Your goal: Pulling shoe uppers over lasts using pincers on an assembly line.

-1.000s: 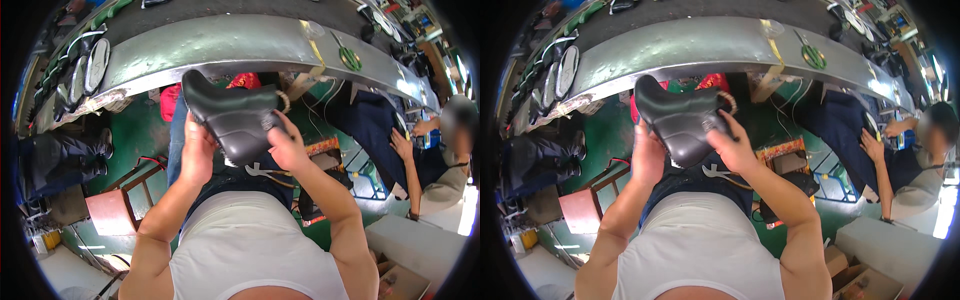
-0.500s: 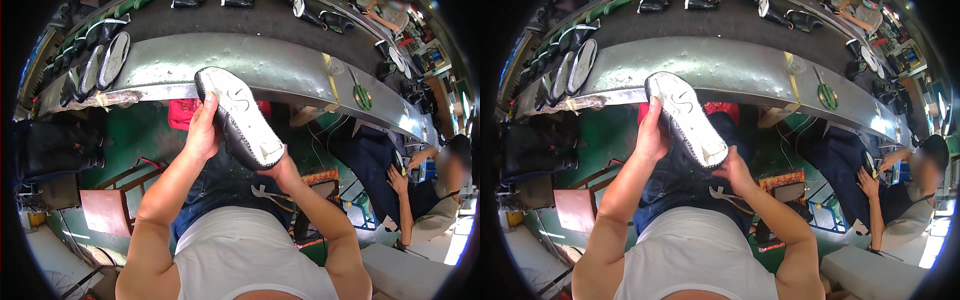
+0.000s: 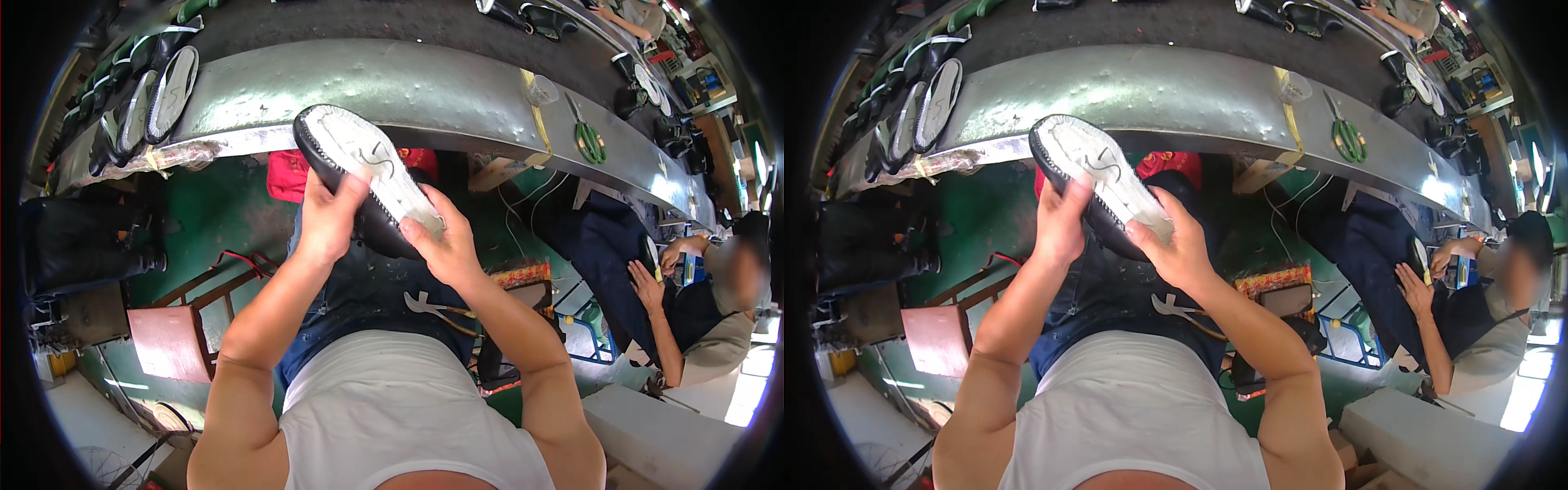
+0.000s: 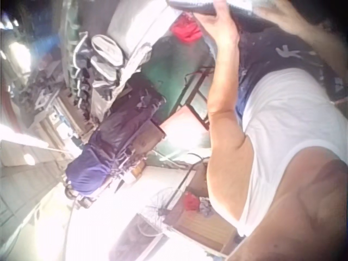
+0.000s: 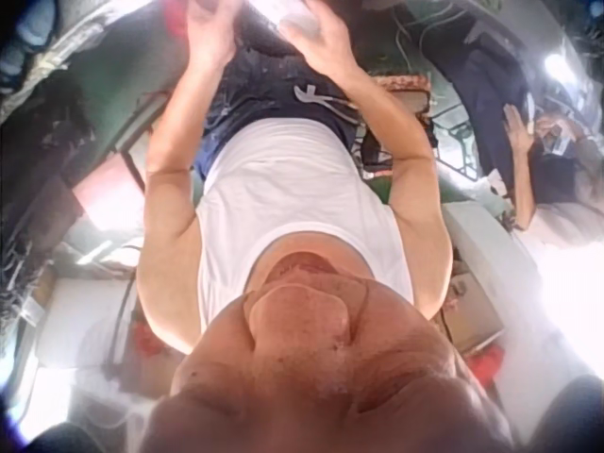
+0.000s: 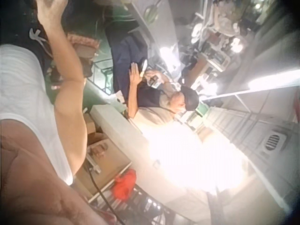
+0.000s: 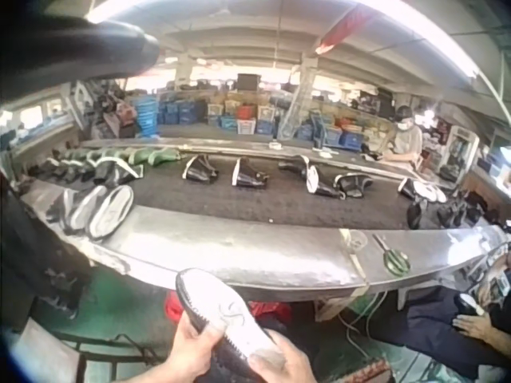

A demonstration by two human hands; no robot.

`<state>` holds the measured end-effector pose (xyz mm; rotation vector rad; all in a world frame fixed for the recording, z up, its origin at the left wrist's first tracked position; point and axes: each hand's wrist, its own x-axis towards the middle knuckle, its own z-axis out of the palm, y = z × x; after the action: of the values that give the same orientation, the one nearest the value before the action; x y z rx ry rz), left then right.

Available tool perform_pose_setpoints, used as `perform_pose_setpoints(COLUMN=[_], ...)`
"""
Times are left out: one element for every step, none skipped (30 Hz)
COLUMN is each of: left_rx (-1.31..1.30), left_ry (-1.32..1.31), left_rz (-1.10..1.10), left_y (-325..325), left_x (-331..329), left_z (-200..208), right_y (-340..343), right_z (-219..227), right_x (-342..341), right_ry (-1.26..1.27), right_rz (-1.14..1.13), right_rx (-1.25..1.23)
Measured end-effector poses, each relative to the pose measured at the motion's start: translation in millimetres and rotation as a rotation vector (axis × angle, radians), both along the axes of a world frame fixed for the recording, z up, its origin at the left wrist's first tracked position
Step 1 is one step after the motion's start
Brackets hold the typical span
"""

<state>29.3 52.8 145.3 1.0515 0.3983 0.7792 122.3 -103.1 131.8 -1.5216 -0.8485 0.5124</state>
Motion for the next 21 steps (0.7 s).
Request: perform_pose_setpoints(left_rx=[0.052,0.070,0.129,0.189,0.212,0.217,0.237,0.256,0.239,0.224,0.233,0.243,0.233,0.278,0.266,0.253,0.260,0.251,0.211,0.170,0.195], left_ry=[0.030,0.063,0.077,0.089,0.044,0.026,0.012,-0.003,0.022,0.022,0.056,0.092,0.131,0.253,0.275,0.293,0.330,0.309,0.284,0.259,0.215], left_rz=[0.018,0.035,0.051,0.066,0.089,0.088,0.063,0.038,0.081,0.067,0.024,-0.014,-0.066,0.016,-0.112,-0.242,-0.467,-0.609,-0.685,-0.762,-0.686], left_y=[-1.9,-3.2,-4.1,-5.4,-7.4,-4.2,2.6,9.8,17.6,25.6,34.0,42.6,50.8,55.5,63.4,73.1,84.8,94.5,110.2,122.9,127.1], left_x=[-1.0,-1.2,-0.2,0.8,2.5,5.1,7.1,10.1,13.7,20.8,25.6,30.2,36.8,44.3,50.9,58.1,61.3,62.2,66.9,73.7,82.5], left_z=[4.1,3.1,4.0,6.7,10.9,14.6,20.0,26.3,30.1,38.7,49.9,58.9,62.2,60.6,66.6,82.0,102.7,118.4,114.4,106.5,97.8], right_y=[0.3,1.0,3.8,6.8,8.4,11.7,17.4,22.1,24.3,26.3,27.1,29.7,32.3,36.8,40.6,44.1,47.6,57.8,57.6,58.0,67.4], right_z=[-3.2,-4.1,-4.1,-10.5,-11.7,-9.5,-6.6,-2.0,5.3,17.1,30.1,46.5,61.1,60.7,56.7,53.7,52.4,45.3,42.5,40.5,37.8], right_x=[-0.7,-1.4,-0.8,4.9,6.1,4.7,7.6,16.0,17.3,20.6,21.5,22.2,28.6,37.6,48.2,62.3,82.6,90.0,104.8,122.5,136.7], right_ry=[0.055,0.108,0.110,0.143,0.180,0.219,0.180,0.111,-0.074,-0.261,-0.398,-0.535,-0.716,-0.722,-0.710,-0.701,-0.570,-0.149,0.048,0.245,0.454], right_rz=[-0.019,-0.039,-0.057,-0.029,-0.018,-0.003,0.001,0.029,0.021,0.008,0.016,0.030,0.064,0.061,0.084,0.105,0.118,0.187,0.171,0.152,0.185], right_rx=[-0.013,-0.024,-0.011,0.011,0.034,0.054,0.055,-0.021,-0.070,-0.121,-0.106,-0.089,-0.160,-0.158,-0.119,-0.084,0.073,0.257,0.165,0.070,0.223])
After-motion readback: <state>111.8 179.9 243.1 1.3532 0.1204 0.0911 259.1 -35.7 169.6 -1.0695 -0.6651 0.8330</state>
